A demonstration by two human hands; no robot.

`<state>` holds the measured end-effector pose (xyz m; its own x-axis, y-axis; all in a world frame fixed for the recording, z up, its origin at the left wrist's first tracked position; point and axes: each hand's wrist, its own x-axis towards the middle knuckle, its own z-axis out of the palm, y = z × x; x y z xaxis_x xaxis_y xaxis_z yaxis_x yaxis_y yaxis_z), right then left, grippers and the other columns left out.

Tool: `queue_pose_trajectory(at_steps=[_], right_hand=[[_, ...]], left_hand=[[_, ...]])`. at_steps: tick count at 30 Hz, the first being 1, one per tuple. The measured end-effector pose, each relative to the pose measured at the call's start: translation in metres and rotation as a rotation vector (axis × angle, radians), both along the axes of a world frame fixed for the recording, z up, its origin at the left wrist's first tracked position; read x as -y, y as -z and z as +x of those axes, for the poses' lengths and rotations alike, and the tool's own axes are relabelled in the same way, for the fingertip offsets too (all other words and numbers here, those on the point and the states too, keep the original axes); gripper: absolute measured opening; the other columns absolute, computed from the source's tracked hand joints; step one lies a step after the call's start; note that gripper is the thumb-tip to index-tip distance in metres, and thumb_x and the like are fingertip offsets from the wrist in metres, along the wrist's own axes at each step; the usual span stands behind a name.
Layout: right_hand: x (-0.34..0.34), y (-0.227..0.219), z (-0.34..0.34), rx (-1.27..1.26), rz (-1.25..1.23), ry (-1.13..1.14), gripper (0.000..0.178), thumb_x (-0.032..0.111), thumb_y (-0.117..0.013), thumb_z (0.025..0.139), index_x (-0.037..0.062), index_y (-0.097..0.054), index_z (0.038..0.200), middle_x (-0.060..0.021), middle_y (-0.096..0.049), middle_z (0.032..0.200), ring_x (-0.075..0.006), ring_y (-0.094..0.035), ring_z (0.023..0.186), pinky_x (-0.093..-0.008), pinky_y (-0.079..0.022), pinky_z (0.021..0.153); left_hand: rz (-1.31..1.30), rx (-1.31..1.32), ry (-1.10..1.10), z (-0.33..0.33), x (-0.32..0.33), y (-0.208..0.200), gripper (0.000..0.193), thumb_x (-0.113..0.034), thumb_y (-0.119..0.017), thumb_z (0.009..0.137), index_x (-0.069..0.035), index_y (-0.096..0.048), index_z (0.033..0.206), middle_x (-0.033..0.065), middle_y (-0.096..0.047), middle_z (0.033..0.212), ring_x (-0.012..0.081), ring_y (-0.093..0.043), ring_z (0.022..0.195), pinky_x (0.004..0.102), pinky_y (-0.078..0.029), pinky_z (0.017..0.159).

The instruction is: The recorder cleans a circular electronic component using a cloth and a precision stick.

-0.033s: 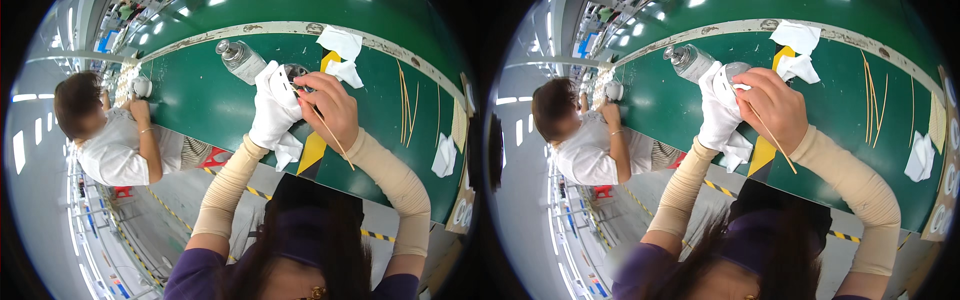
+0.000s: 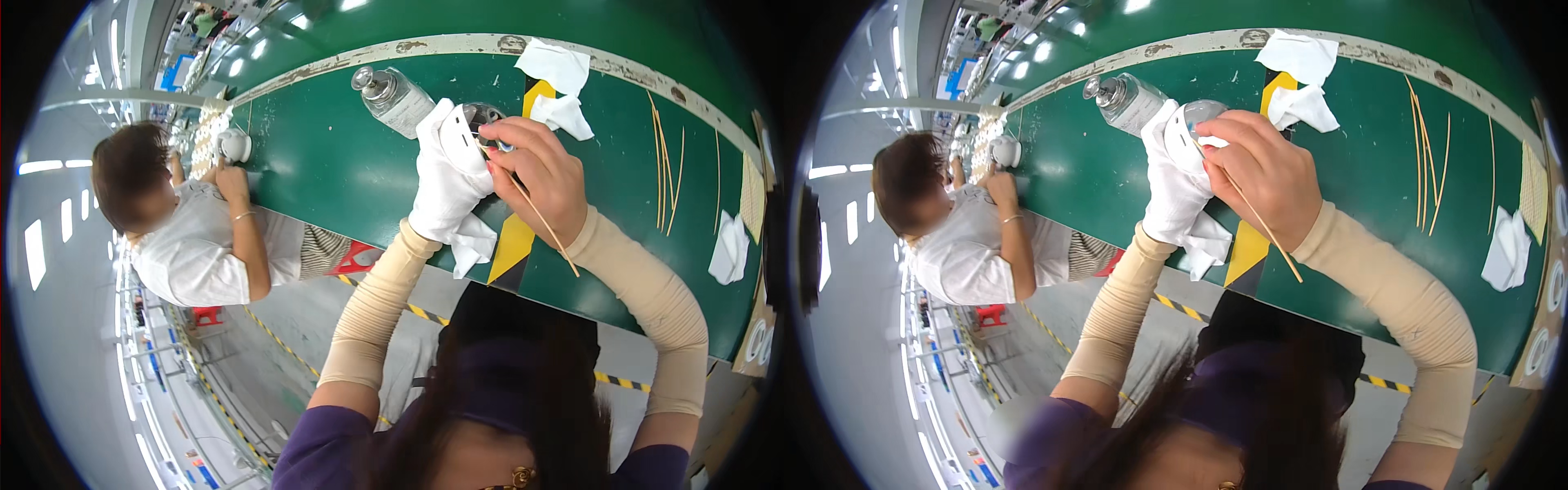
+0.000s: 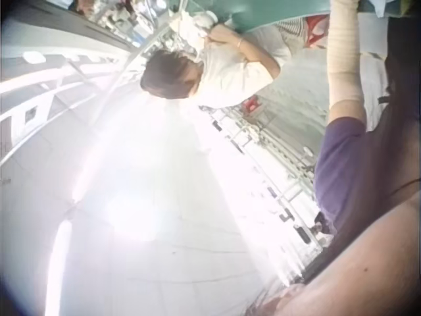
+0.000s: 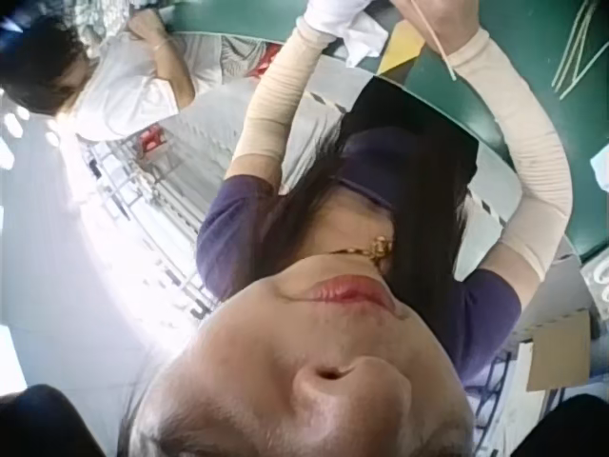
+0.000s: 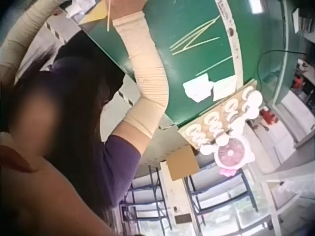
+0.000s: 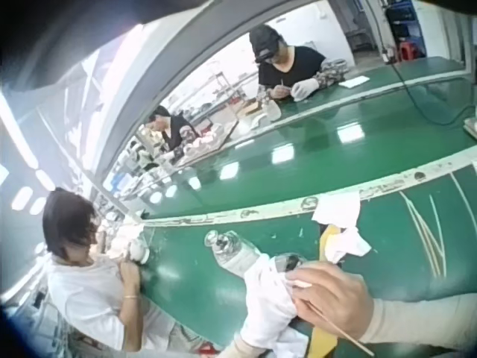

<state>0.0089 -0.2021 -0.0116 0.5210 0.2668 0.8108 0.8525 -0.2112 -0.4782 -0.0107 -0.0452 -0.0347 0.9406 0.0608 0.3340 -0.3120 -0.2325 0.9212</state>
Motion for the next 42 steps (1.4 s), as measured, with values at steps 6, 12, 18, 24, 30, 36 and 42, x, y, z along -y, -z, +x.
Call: queue_pose_trajectory(at_steps=[6, 12, 18, 24, 30, 36, 42], right_hand=[[0.002, -0.001, -0.002, 0.000, 0.013, -0.002, 0.023, -0.006, -0.068, 0.070, 0.0031, -0.055, 0.086, -0.0104, -0.064, 0.105, -0.0298, -0.063, 0.095, -0.0330, -0.055, 0.069], [0.004, 0.005, -0.005, 0.005, 0.025, -0.007, 0.024, -0.006, -0.068, 0.070, 0.0033, -0.054, 0.087, -0.0103, -0.063, 0.107, -0.0307, -0.063, 0.095, -0.0326, -0.055, 0.068], [0.001, 0.002, 0.001, 0.006, 0.007, -0.011, 0.024, -0.006, -0.069, 0.070, 0.0030, -0.054, 0.086, -0.0115, -0.062, 0.109, -0.0310, -0.062, 0.100, -0.0328, -0.055, 0.070], [0.007, 0.003, -0.007, 0.004, -0.018, -0.023, 0.022, -0.005, -0.068, 0.070, 0.0029, -0.054, 0.084, -0.0118, -0.062, 0.109, -0.0308, -0.061, 0.102, -0.0326, -0.055, 0.072], [0.005, 0.007, -0.004, -0.002, -0.029, -0.016, 0.021, -0.005, -0.068, 0.071, 0.0028, -0.053, 0.084, -0.0123, -0.062, 0.109, -0.0306, -0.061, 0.102, -0.0319, -0.055, 0.073], [0.000, 0.003, 0.004, 0.049, -0.019, -0.012, 0.022, -0.005, -0.068, 0.071, 0.0026, -0.054, 0.086, -0.0126, -0.062, 0.107, -0.0306, -0.062, 0.099, -0.0321, -0.055, 0.071], [0.007, 0.007, -0.002, 0.058, -0.042, -0.040, 0.023, -0.007, -0.068, 0.070, 0.0016, -0.054, 0.086, -0.0140, -0.062, 0.111, -0.0324, -0.061, 0.104, -0.0309, -0.055, 0.072]], left_hand=[[0.053, 0.005, 0.022, -0.005, 0.003, -0.010, 0.083, 0.002, -0.073, 0.074, -0.010, -0.020, 0.137, 0.0116, -0.049, 0.122, 0.0184, -0.055, 0.104, 0.0311, -0.048, 0.088], [-0.092, -0.039, 0.048, -0.008, 0.004, -0.009, 0.080, 0.005, -0.070, 0.076, -0.012, -0.020, 0.137, 0.0103, -0.048, 0.123, 0.0173, -0.055, 0.102, 0.0303, -0.048, 0.088], [-0.424, -0.160, 0.096, -0.003, 0.006, -0.015, 0.080, 0.001, -0.072, 0.075, -0.011, -0.021, 0.136, 0.0099, -0.048, 0.123, 0.0175, -0.055, 0.102, 0.0299, -0.047, 0.088], [0.024, 0.023, -0.007, -0.003, 0.000, -0.003, 0.080, -0.004, -0.076, 0.073, -0.008, -0.025, 0.134, 0.0102, -0.048, 0.123, 0.0173, -0.054, 0.103, 0.0296, -0.046, 0.089], [-0.013, -0.037, -0.021, -0.005, 0.003, -0.009, 0.082, -0.011, -0.079, 0.072, -0.004, -0.025, 0.133, 0.0109, -0.048, 0.123, 0.0182, -0.054, 0.105, 0.0292, -0.045, 0.091], [0.515, 0.168, -0.118, 0.007, -0.011, -0.003, 0.077, -0.019, -0.079, 0.073, -0.002, -0.031, 0.130, 0.0118, -0.051, 0.120, 0.0214, -0.056, 0.102, 0.0292, -0.044, 0.091], [0.350, 0.084, -0.190, 0.002, -0.005, -0.005, 0.070, -0.029, -0.078, 0.068, -0.002, -0.045, 0.124, 0.0148, -0.048, 0.117, 0.0288, -0.058, 0.097, 0.0345, -0.048, 0.082]])
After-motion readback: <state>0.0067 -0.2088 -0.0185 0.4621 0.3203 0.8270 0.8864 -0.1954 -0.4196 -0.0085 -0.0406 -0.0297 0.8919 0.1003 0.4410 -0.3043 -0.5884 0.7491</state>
